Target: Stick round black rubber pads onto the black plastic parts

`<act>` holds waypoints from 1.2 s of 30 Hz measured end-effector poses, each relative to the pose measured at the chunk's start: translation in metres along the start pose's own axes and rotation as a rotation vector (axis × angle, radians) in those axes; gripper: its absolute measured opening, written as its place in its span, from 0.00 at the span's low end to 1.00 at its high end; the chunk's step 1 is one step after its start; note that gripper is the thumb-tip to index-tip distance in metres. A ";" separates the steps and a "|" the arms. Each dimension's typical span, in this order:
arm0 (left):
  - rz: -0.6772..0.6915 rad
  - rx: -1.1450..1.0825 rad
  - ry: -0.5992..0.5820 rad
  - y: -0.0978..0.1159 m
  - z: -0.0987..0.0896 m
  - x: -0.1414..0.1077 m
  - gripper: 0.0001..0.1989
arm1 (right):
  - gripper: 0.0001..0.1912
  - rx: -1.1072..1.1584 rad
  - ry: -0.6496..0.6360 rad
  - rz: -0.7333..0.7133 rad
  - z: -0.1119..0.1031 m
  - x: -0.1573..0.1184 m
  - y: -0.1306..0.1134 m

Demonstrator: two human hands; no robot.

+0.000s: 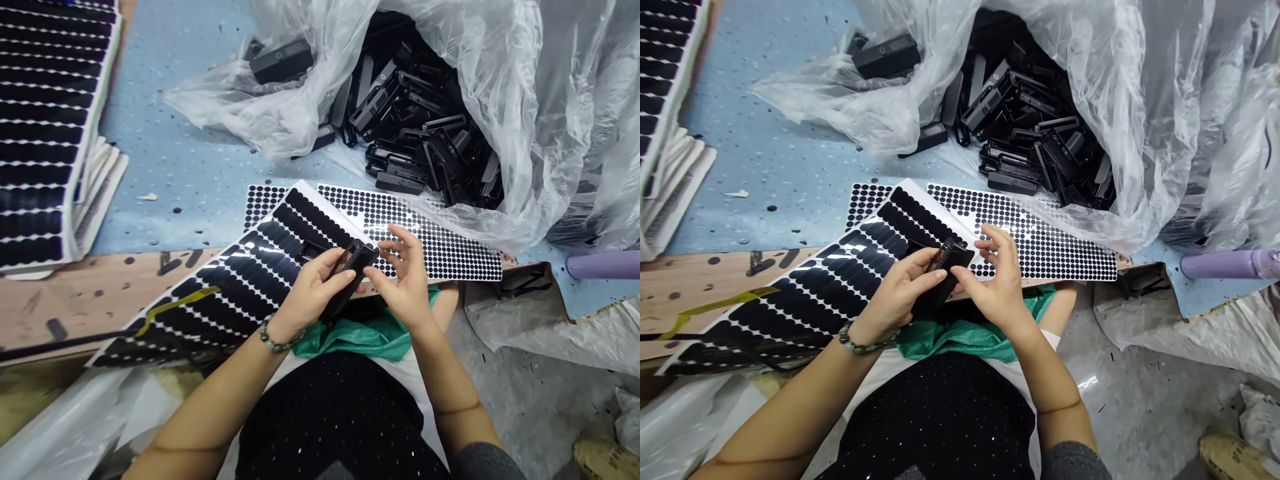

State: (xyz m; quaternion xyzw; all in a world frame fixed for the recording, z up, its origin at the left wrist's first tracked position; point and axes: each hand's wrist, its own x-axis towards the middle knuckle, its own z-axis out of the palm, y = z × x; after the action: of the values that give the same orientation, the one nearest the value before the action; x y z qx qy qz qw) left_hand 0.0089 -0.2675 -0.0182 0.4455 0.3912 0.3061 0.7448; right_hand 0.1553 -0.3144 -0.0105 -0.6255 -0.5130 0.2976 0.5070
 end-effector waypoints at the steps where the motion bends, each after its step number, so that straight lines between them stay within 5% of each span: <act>1: 0.012 0.023 0.001 -0.001 0.000 0.000 0.14 | 0.32 0.036 -0.039 0.049 0.001 0.000 0.000; 6: 0.068 0.225 0.018 -0.005 0.001 -0.002 0.11 | 0.21 0.065 -0.097 0.193 0.009 0.001 0.004; 11: 0.108 0.433 -0.083 0.001 -0.016 -0.009 0.13 | 0.14 0.069 -0.143 0.132 -0.010 -0.008 0.013; 16: 0.356 0.877 -0.008 -0.002 -0.053 -0.003 0.18 | 0.11 -0.160 -0.318 0.010 -0.034 -0.020 0.028; 21: 0.374 0.994 -0.053 -0.025 -0.060 0.016 0.09 | 0.08 -0.460 -0.253 0.044 -0.014 -0.014 0.048; 26: 0.417 0.744 0.216 -0.020 -0.056 0.014 0.06 | 0.04 -0.664 -0.300 0.125 0.016 -0.001 0.055; 29: 0.244 0.341 0.280 -0.016 -0.050 0.006 0.11 | 0.04 -0.634 -0.320 0.151 0.018 0.003 0.054; 33: -0.063 -0.124 0.173 -0.022 -0.034 0.004 0.15 | 0.06 -0.276 -0.228 0.213 0.012 0.001 0.049; 36: -0.127 -0.261 0.125 -0.029 -0.021 0.005 0.16 | 0.06 0.142 -0.113 0.320 0.013 -0.003 0.040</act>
State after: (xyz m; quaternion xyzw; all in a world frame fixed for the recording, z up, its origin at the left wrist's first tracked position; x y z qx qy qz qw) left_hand -0.0030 -0.2666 -0.0523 0.2997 0.4208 0.3338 0.7885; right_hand 0.1567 -0.3109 -0.0529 -0.6440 -0.4124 0.4445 0.4666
